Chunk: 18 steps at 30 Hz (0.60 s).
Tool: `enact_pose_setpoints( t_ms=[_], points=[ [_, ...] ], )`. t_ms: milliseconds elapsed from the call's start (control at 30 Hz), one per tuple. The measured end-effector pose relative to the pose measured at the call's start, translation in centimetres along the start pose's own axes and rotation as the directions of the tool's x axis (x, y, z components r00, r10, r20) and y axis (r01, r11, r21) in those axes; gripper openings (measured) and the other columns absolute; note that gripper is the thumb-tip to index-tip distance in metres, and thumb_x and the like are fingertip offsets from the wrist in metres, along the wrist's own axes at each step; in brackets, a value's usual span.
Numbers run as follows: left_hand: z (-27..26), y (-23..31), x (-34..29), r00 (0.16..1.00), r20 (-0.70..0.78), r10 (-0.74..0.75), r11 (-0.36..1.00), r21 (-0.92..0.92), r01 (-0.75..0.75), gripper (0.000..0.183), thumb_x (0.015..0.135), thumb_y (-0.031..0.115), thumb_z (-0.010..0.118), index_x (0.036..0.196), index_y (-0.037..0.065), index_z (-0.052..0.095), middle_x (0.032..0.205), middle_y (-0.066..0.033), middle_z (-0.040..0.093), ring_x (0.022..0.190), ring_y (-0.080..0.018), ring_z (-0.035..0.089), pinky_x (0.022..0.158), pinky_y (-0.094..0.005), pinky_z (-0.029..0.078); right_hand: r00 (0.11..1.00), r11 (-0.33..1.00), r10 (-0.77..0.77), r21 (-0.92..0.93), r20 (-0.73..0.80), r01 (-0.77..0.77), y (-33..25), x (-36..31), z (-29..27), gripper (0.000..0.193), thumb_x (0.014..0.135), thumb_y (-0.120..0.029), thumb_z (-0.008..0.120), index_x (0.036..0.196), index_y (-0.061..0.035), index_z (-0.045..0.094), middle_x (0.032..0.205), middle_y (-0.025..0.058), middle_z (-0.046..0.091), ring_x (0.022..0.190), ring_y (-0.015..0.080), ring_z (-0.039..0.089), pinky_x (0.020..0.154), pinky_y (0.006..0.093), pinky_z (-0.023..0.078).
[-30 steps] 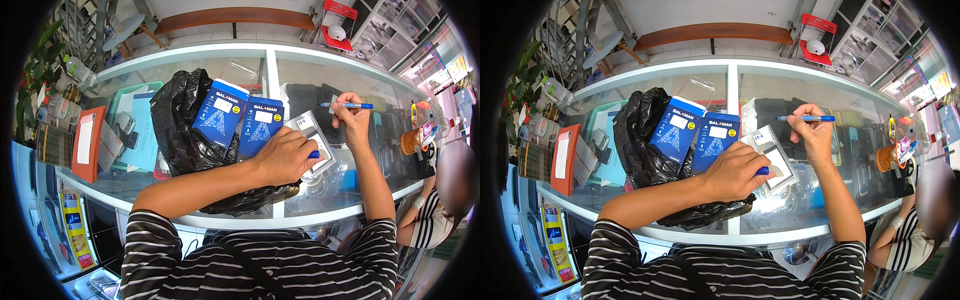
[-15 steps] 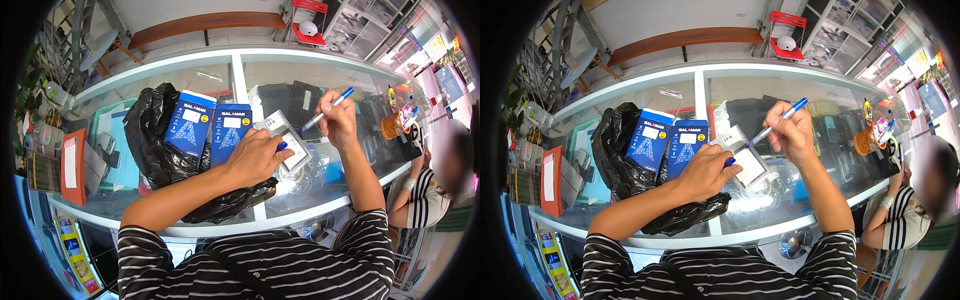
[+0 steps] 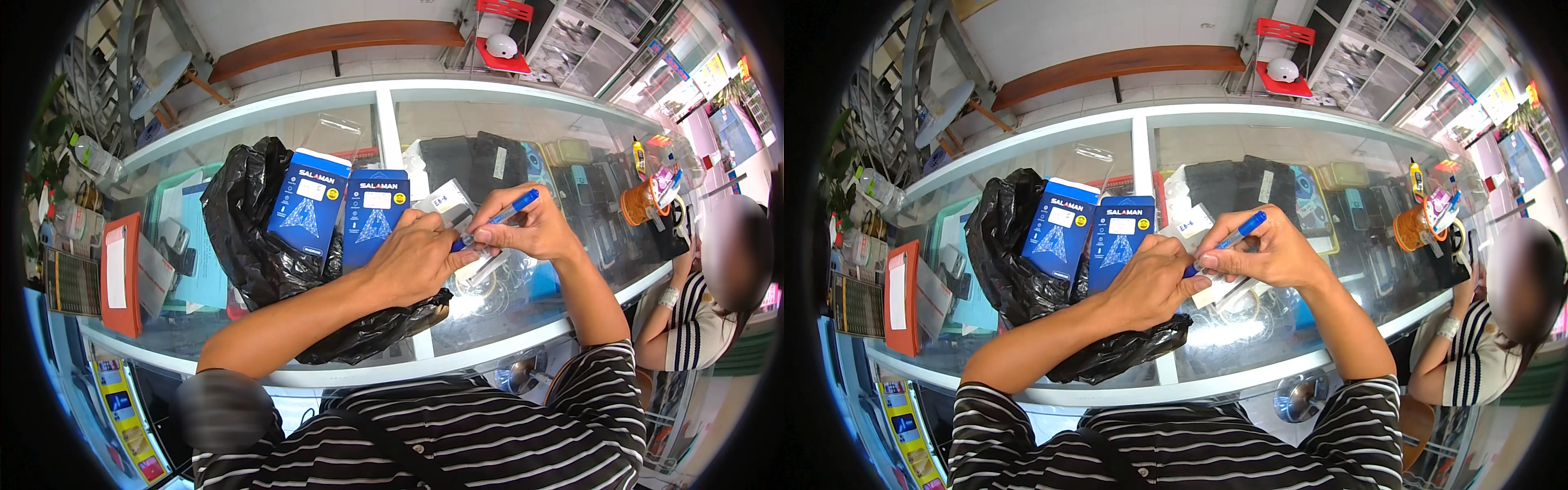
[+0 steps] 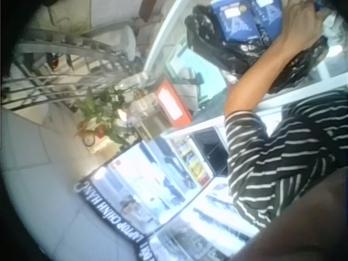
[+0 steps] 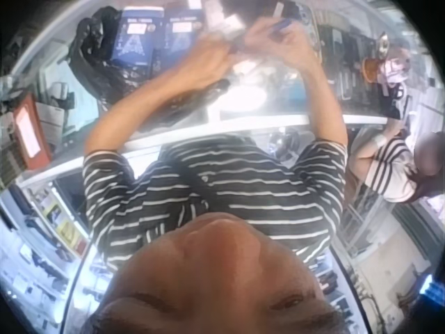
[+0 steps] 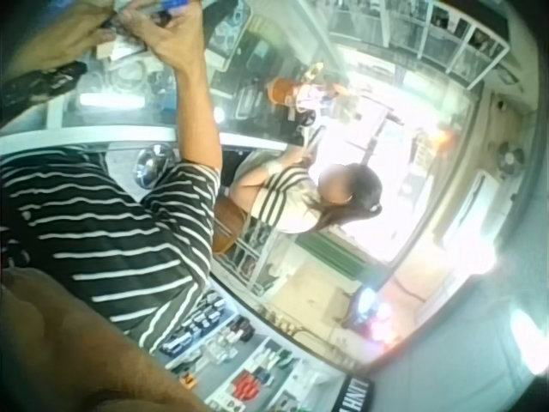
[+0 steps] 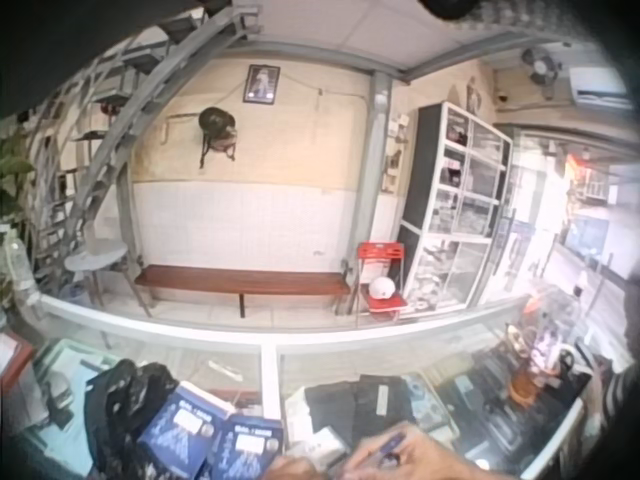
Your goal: The person removes two blue replacement battery boxes from a black plastic bag, writes on the boxes with a blue pen, and places them on a workbench. The person then opens one box, removes a battery, and peels a protective film from the battery.
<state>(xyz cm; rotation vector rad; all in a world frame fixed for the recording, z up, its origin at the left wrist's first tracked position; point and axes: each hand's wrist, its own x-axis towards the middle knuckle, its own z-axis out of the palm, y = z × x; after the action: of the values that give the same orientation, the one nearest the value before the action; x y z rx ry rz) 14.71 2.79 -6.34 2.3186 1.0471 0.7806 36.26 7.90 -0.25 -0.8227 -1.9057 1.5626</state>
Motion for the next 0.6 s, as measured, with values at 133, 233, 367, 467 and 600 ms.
enact_pose_setpoints(
  t_ms=[133,233,367,467,600],
  points=[
    [0.3,-0.2,-0.4,0.998,0.016,0.056,0.996,0.066,-0.057,0.046,0.099,0.039,0.061,0.1,-0.006,0.07,0.082,-0.016,0.064,0.09,-0.0332,0.059,0.093,-0.0441,0.039,0.995,0.996,-0.065,-0.048,0.078,0.069,-0.1,0.1,0.4,0.015,0.087,-0.015,0.081,0.093,-0.0015,0.076,0.081,0.0063,0.074,0.067,0.0079,0.065,0.057,0.0211,0.05],
    [1.2,-0.6,-0.6,0.986,-0.114,0.123,0.992,-0.005,-0.124,0.054,0.1,0.045,0.056,0.087,-0.005,0.071,0.074,-0.0157,0.065,0.077,-0.032,0.06,0.095,-0.0469,0.037,0.976,0.964,-0.196,-0.164,0.098,0.21,0.3,0.3,0.7,0.015,0.088,-0.015,0.08,0.093,-0.0015,0.075,0.078,0.0057,0.072,0.065,0.0069,0.063,0.057,0.0219,0.049],
    [0.8,-0.6,-0.2,0.992,-0.103,0.068,0.997,0.052,-0.063,0.039,0.096,0.04,0.066,0.097,0.002,0.072,0.08,-0.0117,0.064,0.079,-0.029,0.06,0.088,-0.0433,0.041,0.985,0.959,-0.164,-0.241,-0.053,0.147,0.5,0.1,1.7,0.017,0.092,-0.018,0.076,0.092,-0.0015,0.072,0.07,0.0027,0.066,0.06,0.0056,0.059,0.054,0.0221,0.046],
    [0.4,-0.3,-0.1,0.989,-0.135,0.066,0.996,0.061,-0.058,0.036,0.093,0.039,0.07,0.089,0.003,0.068,0.072,-0.0087,0.063,0.073,-0.0269,0.06,0.083,-0.0409,0.043,0.964,0.976,-0.159,-0.182,-0.215,0.12,-0.3,-0.2,0.9,0.023,0.096,-0.023,0.072,0.085,-0.0037,0.067,0.066,-0.0015,0.06,0.055,0.0044,0.054,0.05,0.0218,0.043],
    [0.7,-0.1,0.0,0.973,-0.209,0.093,0.994,-0.03,-0.102,0.029,0.088,0.03,0.077,0.085,0.004,0.064,0.064,-0.0053,0.061,0.067,-0.0245,0.059,0.077,-0.0375,0.043,0.867,0.968,-0.18,-0.241,-0.464,0.072,-1.6,-0.9,-3.4,0.038,0.096,-0.036,0.071,0.075,-0.0059,0.062,0.063,-0.0036,0.055,0.05,0.0047,0.05,0.045,0.0222,0.038]
  ],
)
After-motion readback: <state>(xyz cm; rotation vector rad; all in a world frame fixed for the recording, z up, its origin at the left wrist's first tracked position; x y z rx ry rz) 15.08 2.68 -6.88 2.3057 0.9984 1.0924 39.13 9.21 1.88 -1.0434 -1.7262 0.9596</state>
